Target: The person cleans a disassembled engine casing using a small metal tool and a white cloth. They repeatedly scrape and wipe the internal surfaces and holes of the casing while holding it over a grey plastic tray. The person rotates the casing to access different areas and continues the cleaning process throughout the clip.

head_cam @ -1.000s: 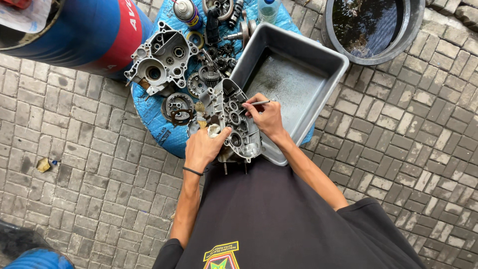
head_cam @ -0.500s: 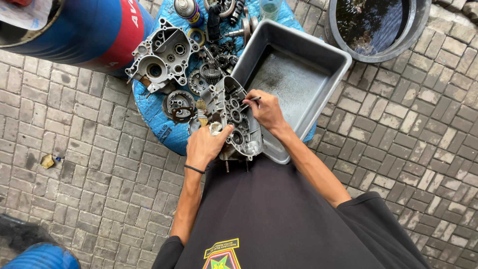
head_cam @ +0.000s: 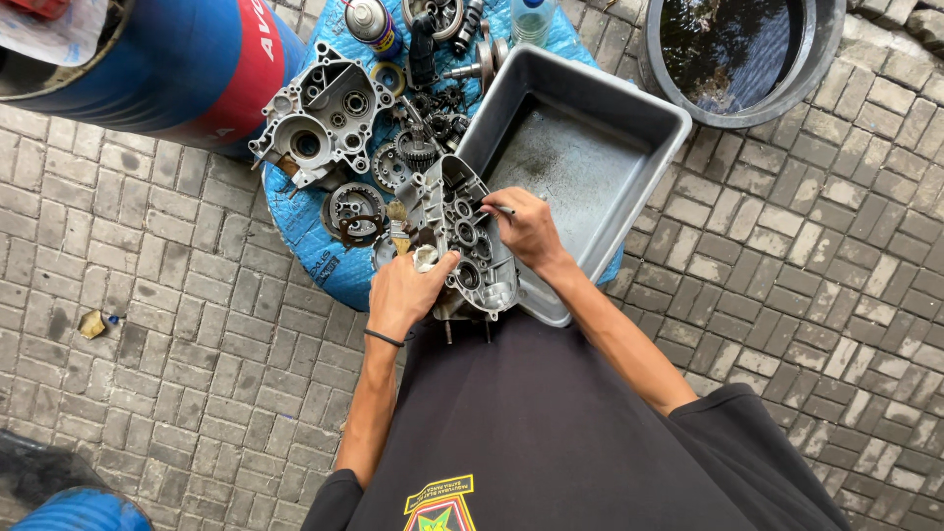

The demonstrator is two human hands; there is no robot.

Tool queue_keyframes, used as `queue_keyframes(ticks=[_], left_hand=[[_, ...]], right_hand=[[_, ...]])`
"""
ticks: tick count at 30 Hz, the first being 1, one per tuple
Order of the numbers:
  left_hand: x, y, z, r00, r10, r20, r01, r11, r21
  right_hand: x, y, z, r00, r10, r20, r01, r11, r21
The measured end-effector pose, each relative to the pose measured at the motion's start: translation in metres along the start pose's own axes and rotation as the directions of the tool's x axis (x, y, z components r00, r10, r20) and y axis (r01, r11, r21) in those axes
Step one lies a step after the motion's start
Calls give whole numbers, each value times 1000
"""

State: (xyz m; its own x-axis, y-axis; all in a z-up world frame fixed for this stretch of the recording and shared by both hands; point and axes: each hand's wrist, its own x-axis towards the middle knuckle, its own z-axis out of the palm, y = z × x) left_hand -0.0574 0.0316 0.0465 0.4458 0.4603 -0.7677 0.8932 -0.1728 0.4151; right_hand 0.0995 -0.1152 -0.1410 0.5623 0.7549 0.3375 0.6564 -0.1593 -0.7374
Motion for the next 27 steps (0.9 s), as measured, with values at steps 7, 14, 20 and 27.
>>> queue_keyframes(ticks=[7, 14, 20, 27], left_hand=[[3, -4, 2, 1000, 3, -1, -3, 1000, 21], [3, -3, 1, 1000, -12, 6, 12, 1000, 5], [2, 0, 0, 1000, -2, -2, 2, 1000, -18], [8, -4, 4, 1000, -2, 4, 2, 1000, 11]], right_hand=[[-11, 14, 7, 1000, 16, 16, -16, 998, 52], [-17, 3, 15, 996, 29, 88, -36, 996, 83], [-3, 9, -8, 994, 86, 73, -90, 994, 59], [3, -14, -6, 980, 92, 174, -117, 983, 139]])
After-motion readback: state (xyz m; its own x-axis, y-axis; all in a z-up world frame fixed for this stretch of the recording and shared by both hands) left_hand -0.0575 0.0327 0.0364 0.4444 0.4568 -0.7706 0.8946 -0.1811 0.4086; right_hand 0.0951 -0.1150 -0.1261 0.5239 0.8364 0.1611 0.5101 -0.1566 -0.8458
